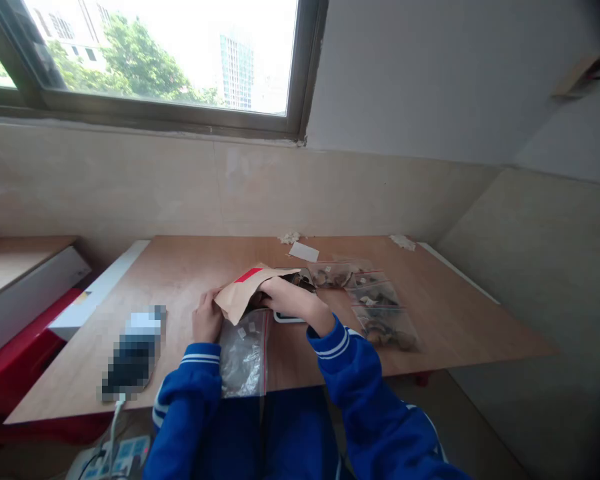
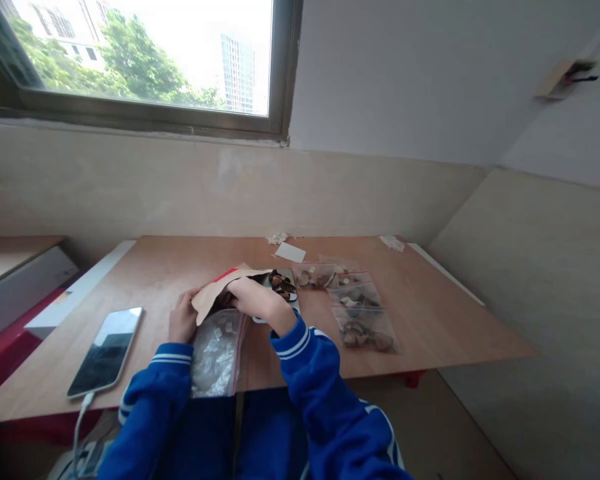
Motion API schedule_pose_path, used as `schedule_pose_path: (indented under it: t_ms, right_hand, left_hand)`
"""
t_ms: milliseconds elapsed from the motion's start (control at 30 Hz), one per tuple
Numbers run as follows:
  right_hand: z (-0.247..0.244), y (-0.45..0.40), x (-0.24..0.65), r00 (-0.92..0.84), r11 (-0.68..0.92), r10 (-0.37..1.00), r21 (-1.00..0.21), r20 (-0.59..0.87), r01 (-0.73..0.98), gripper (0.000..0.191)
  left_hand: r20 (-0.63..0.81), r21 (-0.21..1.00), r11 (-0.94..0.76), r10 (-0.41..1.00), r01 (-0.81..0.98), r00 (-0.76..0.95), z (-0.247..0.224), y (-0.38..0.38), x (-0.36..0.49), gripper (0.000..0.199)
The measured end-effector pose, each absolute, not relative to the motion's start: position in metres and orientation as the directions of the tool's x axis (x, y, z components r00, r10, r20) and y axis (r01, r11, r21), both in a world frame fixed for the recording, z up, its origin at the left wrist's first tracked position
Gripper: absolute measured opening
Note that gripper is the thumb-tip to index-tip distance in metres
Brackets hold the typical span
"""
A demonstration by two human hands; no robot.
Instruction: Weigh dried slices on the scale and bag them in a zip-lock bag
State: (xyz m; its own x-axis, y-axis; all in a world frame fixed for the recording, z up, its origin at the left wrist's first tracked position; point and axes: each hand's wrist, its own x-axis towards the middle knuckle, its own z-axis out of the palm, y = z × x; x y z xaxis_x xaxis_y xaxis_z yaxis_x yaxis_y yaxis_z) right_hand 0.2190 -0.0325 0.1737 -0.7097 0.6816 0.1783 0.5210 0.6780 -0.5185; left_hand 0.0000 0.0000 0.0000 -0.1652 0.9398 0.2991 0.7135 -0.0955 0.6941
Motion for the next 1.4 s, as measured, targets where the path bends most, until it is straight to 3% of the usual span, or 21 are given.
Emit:
schedule_pose_path:
  t_ms: [267,533,667,767,900,1400]
  right_hand:
    - [0.196,-0.045,0.240,-0.589,0.688,0.703,-0.588,0.399,0.425,0.033]
    - [0.187,-0.040,0.253,-0.439,0.643,0.753,-0.690,0.490,0.332,0.034]
    - [0.179,-0.036,0.260,-0.322,0.551,0.812,-0.821,0.487,0.148,0.022]
    - [0.172,-0.032,0.265,-0.225,0.474,0.858,-0.881,0.462,-0.001,0.027]
    - [0.162,-0.026,0.269,-0.090,0.444,0.890,-0.894,0.448,-0.057,0.028]
    - [0.135,-0.009,0.273,0.127,0.420,0.907,-0.882,0.402,-0.212,0.032]
  left_hand:
    - [0.310,0.687,-0.100,0.936,0.720,-0.165,-0.002,0.001,0.000,0.033]
    - [0.322,0.674,-0.107,0.933,0.730,-0.160,-0.008,0.004,-0.002,0.035]
    - [0.325,0.646,-0.099,0.933,0.757,-0.155,-0.008,0.004,-0.002,0.036]
    - [0.326,0.642,-0.104,0.934,0.760,-0.147,-0.009,0.004,-0.002,0.036]
    - [0.320,0.654,-0.106,0.936,0.749,-0.147,-0.010,0.004,-0.003,0.036]
    - [0.316,0.649,-0.099,0.937,0.754,-0.149,-0.010,0.004,-0.003,0.037]
